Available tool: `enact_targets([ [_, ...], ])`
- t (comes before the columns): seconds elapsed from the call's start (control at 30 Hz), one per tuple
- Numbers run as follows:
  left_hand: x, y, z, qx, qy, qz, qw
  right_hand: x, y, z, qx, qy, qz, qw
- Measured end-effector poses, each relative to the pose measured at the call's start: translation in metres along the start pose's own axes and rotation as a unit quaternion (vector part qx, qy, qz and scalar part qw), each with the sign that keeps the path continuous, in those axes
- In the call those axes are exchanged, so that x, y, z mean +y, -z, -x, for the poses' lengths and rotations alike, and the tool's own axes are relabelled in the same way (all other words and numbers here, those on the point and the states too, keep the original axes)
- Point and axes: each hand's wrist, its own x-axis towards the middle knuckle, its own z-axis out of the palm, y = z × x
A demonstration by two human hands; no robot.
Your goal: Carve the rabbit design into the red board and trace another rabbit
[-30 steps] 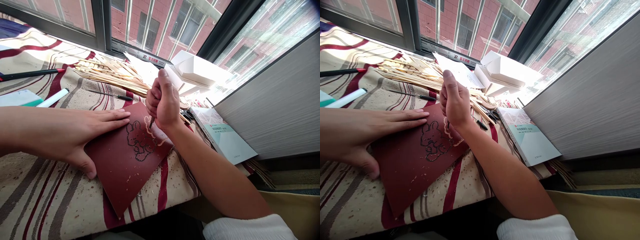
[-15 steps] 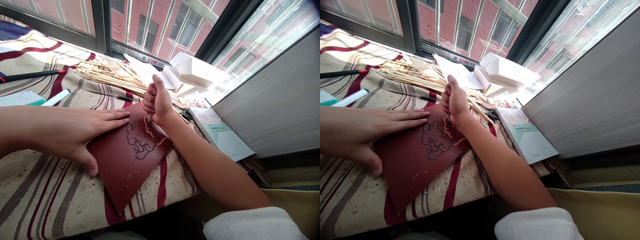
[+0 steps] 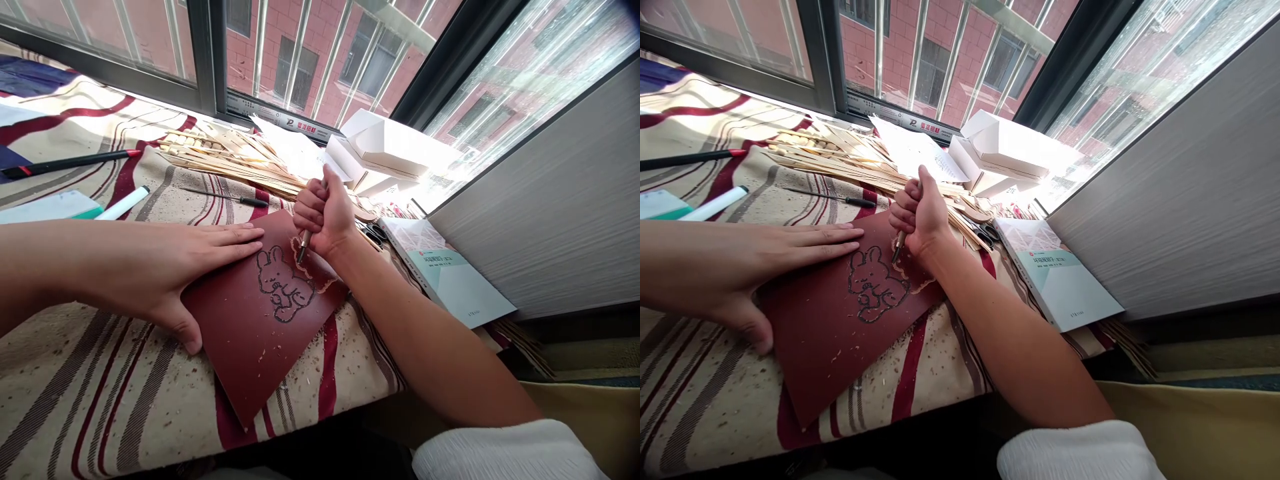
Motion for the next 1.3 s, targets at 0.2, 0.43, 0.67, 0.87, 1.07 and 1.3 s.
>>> enact_targets([
  [0.2,-0.008,-0.004,0.005,0.026,-0.033,0.020,0.999,-0.002,0.000,0.011,-0.093,0.122,0.075,0.985],
  [0.43,-0.014,-0.008,0.006,0.014,-0.039,-0.005,0.999,0.004,-0.001,0.010,-0.098,0.104,0.085,0.986],
  [0.67,-0.011,-0.005,0.004,0.012,-0.038,-0.002,0.999,0.007,-0.007,0.016,-0.133,0.120,0.142,0.974],
  [0.87,-0.012,-0.005,0.007,0.026,-0.033,0.022,0.999,0.016,-0.015,0.023,-0.077,0.209,0.162,0.961],
  [1.07,-0.011,-0.005,0.005,0.008,-0.020,0.012,1.000,0.014,-0.005,0.011,-0.044,0.155,0.116,0.980],
  [1.3,-0.013,-0.006,0.005,0.009,-0.036,-0.013,0.999,0.013,0.001,-0.001,0.029,0.051,0.005,0.998],
])
